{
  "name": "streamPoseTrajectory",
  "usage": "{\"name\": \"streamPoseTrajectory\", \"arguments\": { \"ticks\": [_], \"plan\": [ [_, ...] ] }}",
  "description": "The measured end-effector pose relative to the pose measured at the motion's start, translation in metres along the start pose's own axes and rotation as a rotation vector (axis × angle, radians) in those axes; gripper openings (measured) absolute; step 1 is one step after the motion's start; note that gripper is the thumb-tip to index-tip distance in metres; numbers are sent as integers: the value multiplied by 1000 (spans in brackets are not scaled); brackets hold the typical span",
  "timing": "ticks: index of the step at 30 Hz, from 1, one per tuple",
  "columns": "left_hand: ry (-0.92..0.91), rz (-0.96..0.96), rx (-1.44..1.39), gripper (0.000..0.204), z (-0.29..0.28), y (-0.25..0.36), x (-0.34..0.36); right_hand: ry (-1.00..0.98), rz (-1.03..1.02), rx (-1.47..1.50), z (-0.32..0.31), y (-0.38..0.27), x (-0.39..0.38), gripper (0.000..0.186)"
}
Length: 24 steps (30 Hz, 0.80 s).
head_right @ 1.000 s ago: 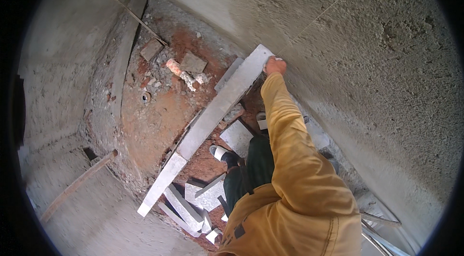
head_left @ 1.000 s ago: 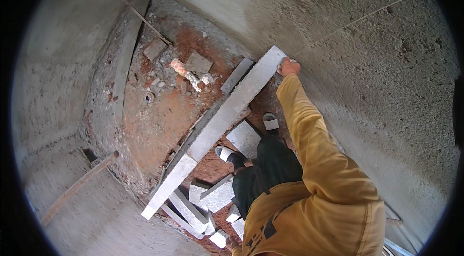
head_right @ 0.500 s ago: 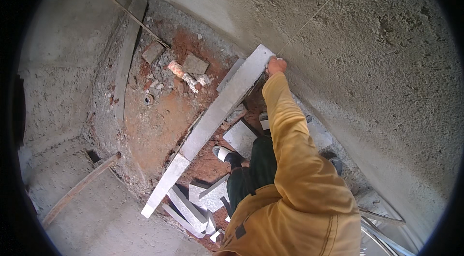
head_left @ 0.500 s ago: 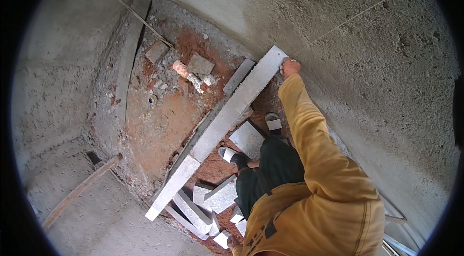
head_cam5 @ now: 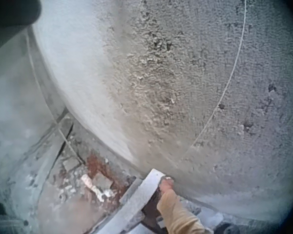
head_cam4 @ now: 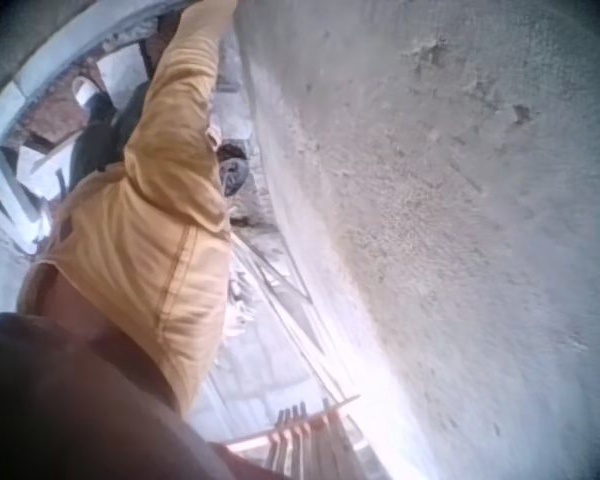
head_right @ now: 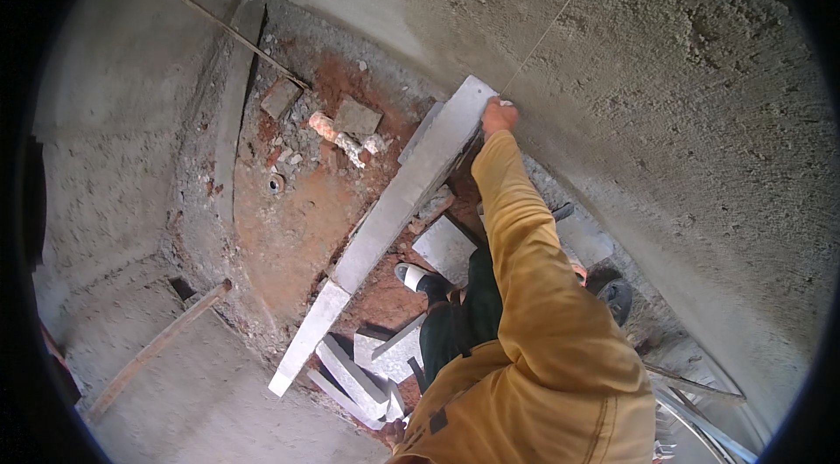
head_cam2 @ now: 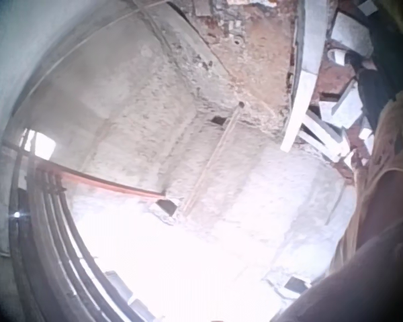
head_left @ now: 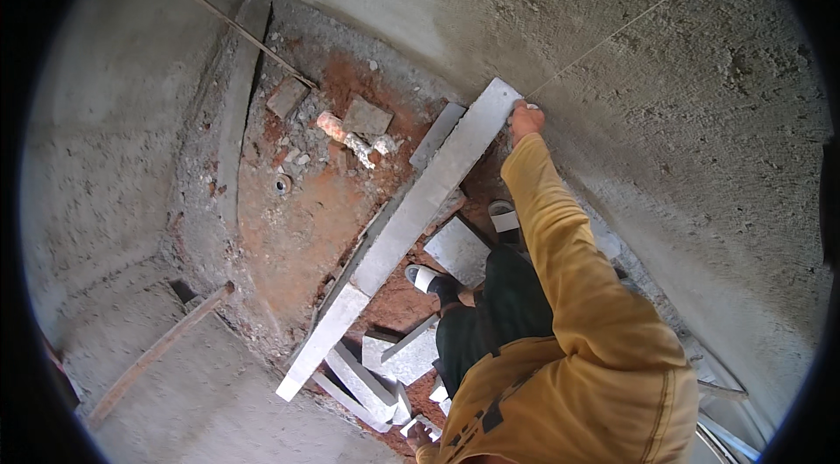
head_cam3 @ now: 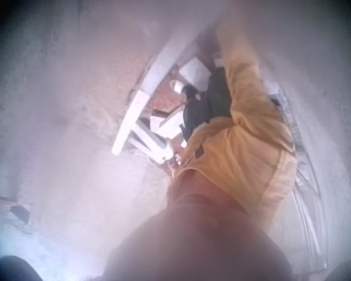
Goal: The person scoops mortar from a bucket and spreads it on a wall using a trowel, then places white blocks against the wall and aligns them with a string line. The person repeats this process, adding mortar and positioning blocks along the wall.
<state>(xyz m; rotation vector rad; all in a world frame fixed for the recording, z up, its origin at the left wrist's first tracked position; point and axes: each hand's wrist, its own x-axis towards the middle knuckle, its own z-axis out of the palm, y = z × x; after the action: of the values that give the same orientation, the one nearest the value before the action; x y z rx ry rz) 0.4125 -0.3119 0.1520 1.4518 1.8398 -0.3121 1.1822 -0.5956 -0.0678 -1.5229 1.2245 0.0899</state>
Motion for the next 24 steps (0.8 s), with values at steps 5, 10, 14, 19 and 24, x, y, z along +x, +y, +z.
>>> {"name": "streamPoseTrajectory", "arguments": {
  "ticks": [5,10,14,19,24],
  "plan": [
    [-18,64,61,38,0,29,1,26,-68,-117,-2,-1,1,34],
    [32,42,28,30,9,24,0,-47,-125,-61,-6,7,8,34],
    [1,130,-70,30,12,-10,12,-26,-223,-105,-7,16,18,29],
    [49,27,-145,29,20,-42,34,73,-357,-198,-4,22,22,29],
    [-18,66,-129,32,15,-30,30,57,-495,-265,-2,25,-9,26]
  ]
}}
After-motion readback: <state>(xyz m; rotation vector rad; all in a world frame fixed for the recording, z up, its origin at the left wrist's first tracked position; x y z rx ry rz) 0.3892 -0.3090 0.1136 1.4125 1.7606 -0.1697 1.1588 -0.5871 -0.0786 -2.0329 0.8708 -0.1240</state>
